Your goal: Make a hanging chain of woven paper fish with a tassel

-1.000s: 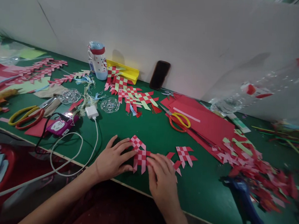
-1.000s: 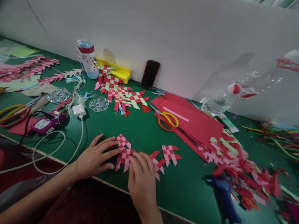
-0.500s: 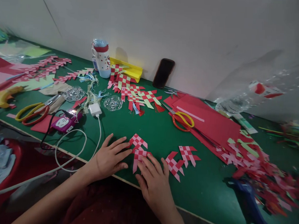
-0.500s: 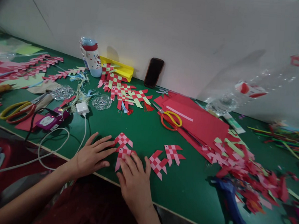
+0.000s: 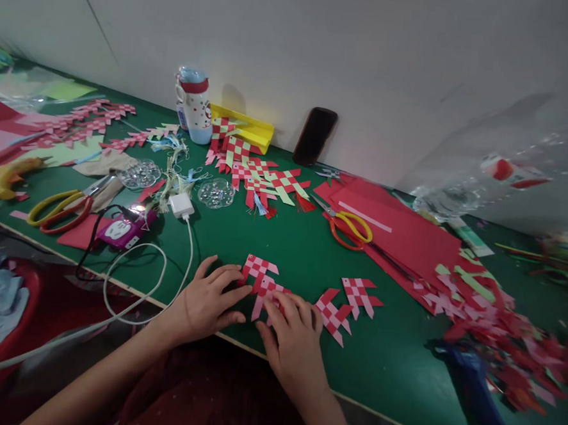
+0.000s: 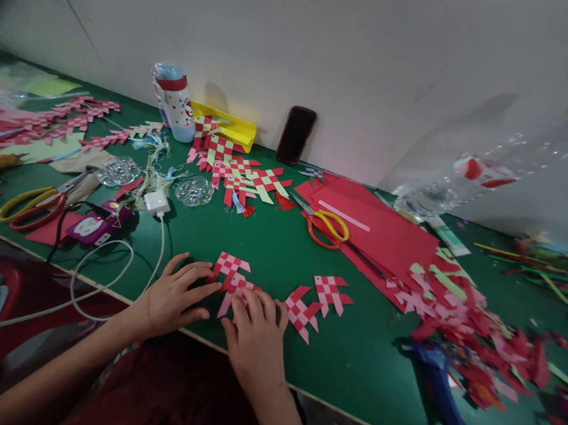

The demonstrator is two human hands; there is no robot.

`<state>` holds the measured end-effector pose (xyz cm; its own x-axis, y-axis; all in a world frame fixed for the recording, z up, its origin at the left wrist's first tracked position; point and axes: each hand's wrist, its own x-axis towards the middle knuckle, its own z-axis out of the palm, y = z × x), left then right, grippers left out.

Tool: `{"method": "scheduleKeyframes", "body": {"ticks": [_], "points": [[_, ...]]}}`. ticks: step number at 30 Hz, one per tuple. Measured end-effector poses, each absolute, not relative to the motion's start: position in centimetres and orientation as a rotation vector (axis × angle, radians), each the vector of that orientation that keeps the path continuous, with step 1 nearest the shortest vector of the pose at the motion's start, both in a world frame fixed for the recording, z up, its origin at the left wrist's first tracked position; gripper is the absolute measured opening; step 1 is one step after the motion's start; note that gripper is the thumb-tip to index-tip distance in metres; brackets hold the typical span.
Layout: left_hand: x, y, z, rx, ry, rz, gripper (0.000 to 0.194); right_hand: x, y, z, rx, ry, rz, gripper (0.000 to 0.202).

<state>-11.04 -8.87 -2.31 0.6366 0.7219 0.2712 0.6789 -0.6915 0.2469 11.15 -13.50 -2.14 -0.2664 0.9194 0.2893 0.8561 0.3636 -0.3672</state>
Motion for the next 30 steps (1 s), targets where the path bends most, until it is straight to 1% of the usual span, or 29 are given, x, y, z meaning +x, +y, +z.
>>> {"method": "scheduleKeyframes", "body": {"ticks": [7, 22, 30], "points": [[-10.94, -8.53, -2.18, 2.721, 1.182, 0.544, 0.038, 11.54, -13.33, -2.18, -1.467, -2.210, 0.217, 0.024], [-10.71, -8.38, -2.43, 2.750, 1.125, 0.528, 0.046, 11.48, -13.22, -1.80, -1.470, -2.229, 0.236, 0.023], [-10.64, -8.51, -2.40, 2.807, 1.139, 0.518, 0.038, 11.32, -13.09, -2.13, -1.465, -2.247, 0.221, 0.023]]}}
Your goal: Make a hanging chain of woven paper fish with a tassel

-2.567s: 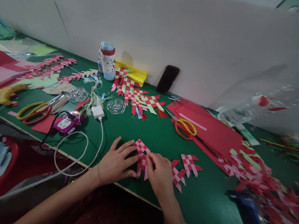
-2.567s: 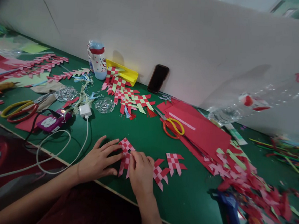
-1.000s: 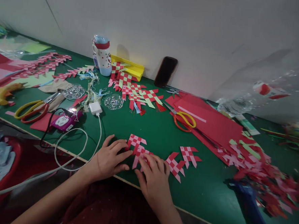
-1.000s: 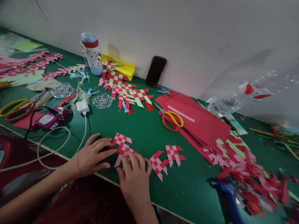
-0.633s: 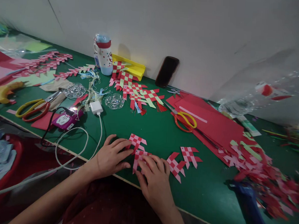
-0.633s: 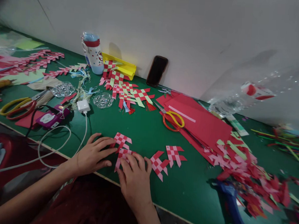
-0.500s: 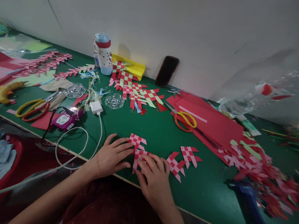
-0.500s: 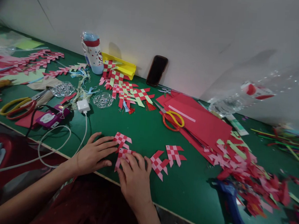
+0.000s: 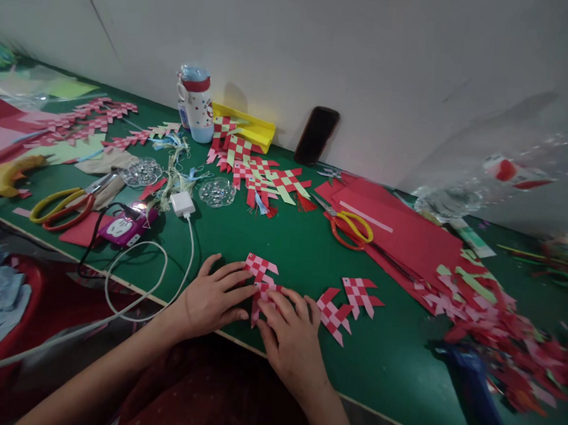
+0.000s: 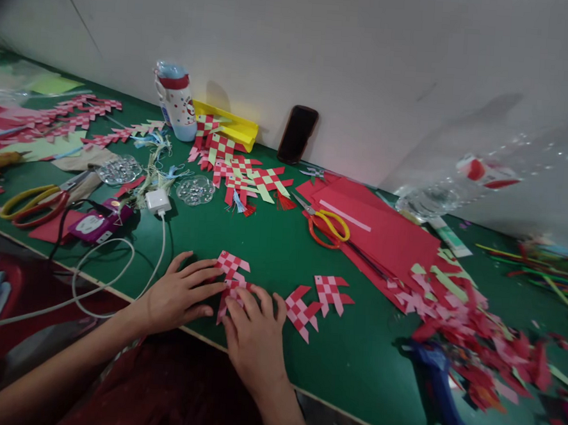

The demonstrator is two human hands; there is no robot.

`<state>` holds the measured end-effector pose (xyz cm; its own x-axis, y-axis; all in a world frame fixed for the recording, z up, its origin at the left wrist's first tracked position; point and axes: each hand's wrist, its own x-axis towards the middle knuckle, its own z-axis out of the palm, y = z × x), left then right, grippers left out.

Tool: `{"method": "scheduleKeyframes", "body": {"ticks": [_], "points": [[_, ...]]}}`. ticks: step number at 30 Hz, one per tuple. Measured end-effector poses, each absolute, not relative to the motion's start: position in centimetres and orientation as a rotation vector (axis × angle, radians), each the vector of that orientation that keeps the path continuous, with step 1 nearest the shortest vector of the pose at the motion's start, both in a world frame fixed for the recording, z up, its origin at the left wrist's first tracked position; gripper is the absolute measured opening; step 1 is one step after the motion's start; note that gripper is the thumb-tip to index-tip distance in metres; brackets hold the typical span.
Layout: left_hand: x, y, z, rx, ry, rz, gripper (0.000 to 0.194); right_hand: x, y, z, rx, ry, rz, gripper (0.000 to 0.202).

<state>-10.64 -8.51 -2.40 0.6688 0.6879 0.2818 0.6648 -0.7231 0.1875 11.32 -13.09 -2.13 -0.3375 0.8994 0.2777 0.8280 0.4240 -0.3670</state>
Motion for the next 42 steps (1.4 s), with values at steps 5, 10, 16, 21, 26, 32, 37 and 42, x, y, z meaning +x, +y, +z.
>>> {"method": "scheduleKeyframes", "body": {"ticks": [5, 10, 16, 21, 26, 32, 37, 42], "points": [[-10.59, -8.52, -2.49, 2.802, 1.138, 0.517, 0.036, 11.68, -13.11, -1.92, -1.447, -2.261, 0.193, 0.025], [-10.64, -8.51, -2.42, 2.799, 1.129, 0.526, 0.036, 12.02, -13.17, -1.64, -1.483, -2.287, 0.117, 0.025], [-11.01, -8.52, -2.41, 2.765, 1.100, 0.548, 0.035, 11.71, -13.12, -2.01, -1.498, -2.234, 0.169, 0.026], [-11.11, -8.58, -2.56, 2.737, 1.104, 0.543, 0.033, 11.60, -13.13, -2.25, -1.521, -2.230, 0.175, 0.026], [-10.99, -8.58, -2.49, 2.729, 1.108, 0.549, 0.033, 11.47, -13.03, -1.96, -1.535, -2.230, 0.141, 0.026], [-10.99, -8.58, -2.53, 2.733, 1.106, 0.560, 0.034, 11.41, -12.88, -1.94, -1.540, -2.222, 0.165, 0.026], [-11.00, -8.61, -2.65, 2.728, 1.106, 0.566, 0.034, 11.44, -12.87, -1.89, -1.552, -2.242, 0.155, 0.025], [-10.96, -8.60, -2.58, 2.727, 1.109, 0.560, 0.035, 11.48, -12.85, -1.85, -1.542, -2.243, 0.153, 0.027]]}}
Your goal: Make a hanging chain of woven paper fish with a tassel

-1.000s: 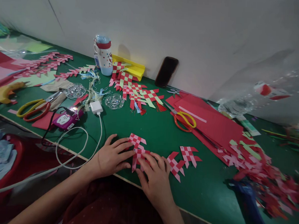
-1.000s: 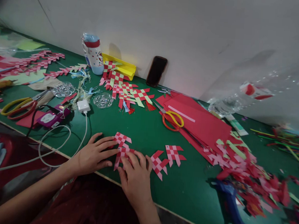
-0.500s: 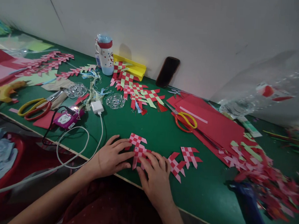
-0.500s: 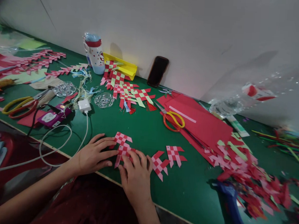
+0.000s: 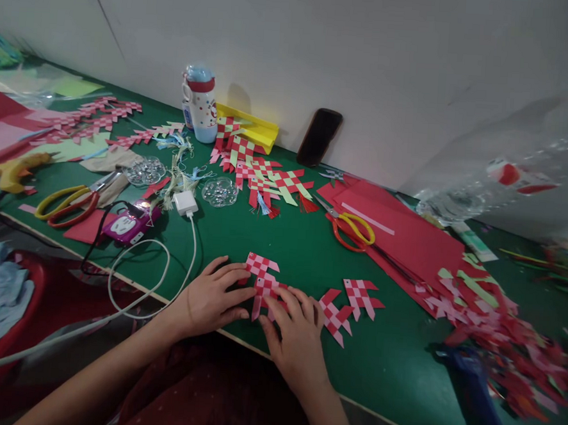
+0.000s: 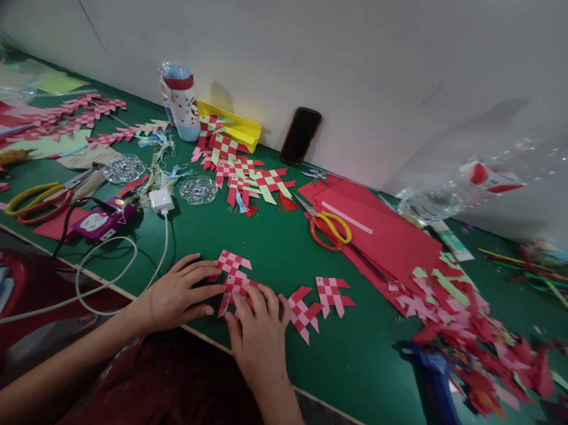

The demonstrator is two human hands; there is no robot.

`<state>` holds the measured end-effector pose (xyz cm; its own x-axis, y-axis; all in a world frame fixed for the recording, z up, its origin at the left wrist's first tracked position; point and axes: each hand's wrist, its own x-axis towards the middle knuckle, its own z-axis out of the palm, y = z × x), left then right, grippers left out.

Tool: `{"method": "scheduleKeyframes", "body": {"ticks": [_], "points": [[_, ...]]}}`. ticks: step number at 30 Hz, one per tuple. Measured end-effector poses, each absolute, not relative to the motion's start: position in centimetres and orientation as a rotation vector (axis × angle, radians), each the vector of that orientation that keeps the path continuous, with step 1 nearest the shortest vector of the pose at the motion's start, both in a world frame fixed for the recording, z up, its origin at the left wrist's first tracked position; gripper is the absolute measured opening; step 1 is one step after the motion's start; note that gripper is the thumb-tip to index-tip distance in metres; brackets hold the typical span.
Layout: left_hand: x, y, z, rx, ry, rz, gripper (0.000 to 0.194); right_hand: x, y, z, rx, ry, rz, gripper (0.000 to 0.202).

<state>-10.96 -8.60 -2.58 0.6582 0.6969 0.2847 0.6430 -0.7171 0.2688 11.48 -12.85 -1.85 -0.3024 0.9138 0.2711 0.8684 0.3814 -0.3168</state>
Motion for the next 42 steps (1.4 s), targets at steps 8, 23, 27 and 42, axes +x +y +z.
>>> {"method": "scheduleKeyframes", "body": {"ticks": [8, 23, 27, 42], "points": [[-10.93, -8.57, -2.68, 2.739, 1.106, 0.557, 0.036, 11.31, -12.82, -2.08, -1.549, -2.213, 0.153, 0.028], [-10.75, -8.55, -2.48, 2.743, 1.107, 0.569, 0.035, 11.44, -12.97, -1.84, -1.523, -2.225, 0.159, 0.027], [-10.73, -8.53, -2.59, 2.754, 1.109, 0.559, 0.038, 11.41, -12.97, -1.89, -1.527, -2.230, 0.139, 0.029], [-10.61, -8.45, -2.67, 2.752, 1.123, 0.569, 0.037, 11.71, -13.03, -2.16, -1.464, -2.208, 0.156, 0.024]]}}
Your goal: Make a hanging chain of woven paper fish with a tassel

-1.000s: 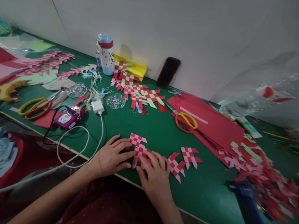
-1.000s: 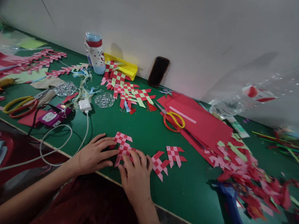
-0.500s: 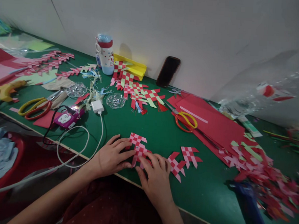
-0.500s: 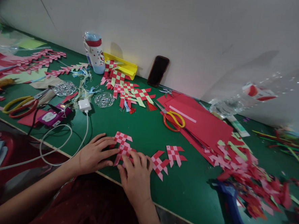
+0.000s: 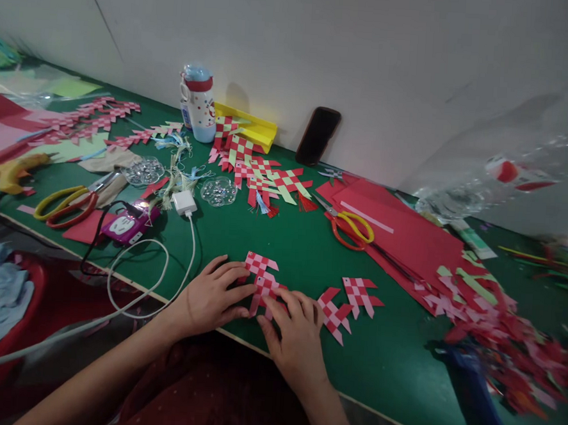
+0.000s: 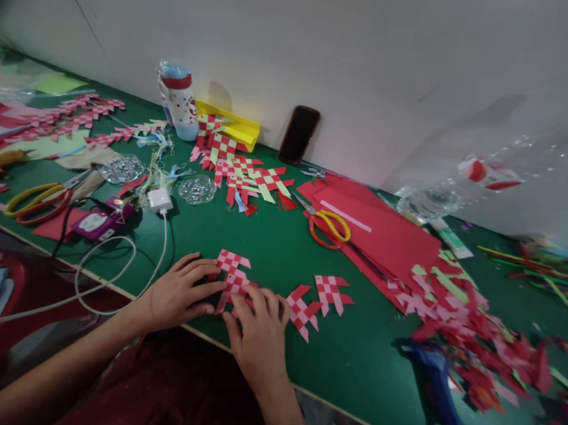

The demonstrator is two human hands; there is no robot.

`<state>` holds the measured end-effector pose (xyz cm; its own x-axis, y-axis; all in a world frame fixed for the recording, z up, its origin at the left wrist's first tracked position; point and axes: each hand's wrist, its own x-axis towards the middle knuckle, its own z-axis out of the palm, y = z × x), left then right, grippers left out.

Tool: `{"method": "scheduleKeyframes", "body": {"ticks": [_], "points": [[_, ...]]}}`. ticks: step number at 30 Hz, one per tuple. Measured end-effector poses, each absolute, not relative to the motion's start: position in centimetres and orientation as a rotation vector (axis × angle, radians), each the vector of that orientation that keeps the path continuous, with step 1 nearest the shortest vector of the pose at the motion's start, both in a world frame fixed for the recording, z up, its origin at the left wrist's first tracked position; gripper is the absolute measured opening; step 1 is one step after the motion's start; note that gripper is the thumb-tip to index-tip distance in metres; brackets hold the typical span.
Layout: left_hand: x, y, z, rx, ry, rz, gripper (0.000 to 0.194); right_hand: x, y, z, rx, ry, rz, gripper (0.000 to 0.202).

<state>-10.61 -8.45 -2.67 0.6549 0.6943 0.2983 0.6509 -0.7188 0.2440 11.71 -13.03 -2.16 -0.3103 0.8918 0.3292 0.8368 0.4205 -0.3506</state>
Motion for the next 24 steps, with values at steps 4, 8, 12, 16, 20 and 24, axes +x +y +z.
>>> {"method": "scheduleKeyframes", "body": {"ticks": [4, 8, 12, 16, 20, 24], "points": [[-10.6, -8.4, -2.6, 2.752, 1.113, 0.566, 0.036, 13.0, -13.1, -1.8, -1.350, -2.029, 0.137, 0.023], [-10.7, -8.4, -2.5, 2.755, 1.112, 0.568, 0.036, 15.2, -13.2, -1.6, -1.373, -1.915, 0.029, 0.020], [-10.6, -8.5, -2.4, 2.749, 1.115, 0.555, 0.034, 17.5, -13.6, -2.0, -1.454, -1.862, -0.046, 0.018], [-10.6, -8.4, -2.6, 2.757, 1.115, 0.560, 0.034, 18.9, -14.2, -2.2, -1.505, -1.829, -0.123, 0.018], [-10.7, -8.5, -2.8, 2.768, 1.110, 0.566, 0.035, 19.2, -14.7, -2.2, -1.516, -1.814, -0.139, 0.018], [-10.4, -8.5, -2.9, 2.767, 1.123, 0.568, 0.036, 19.0, -14.9, -2.1, -1.509, -1.817, -0.109, 0.018]]}}
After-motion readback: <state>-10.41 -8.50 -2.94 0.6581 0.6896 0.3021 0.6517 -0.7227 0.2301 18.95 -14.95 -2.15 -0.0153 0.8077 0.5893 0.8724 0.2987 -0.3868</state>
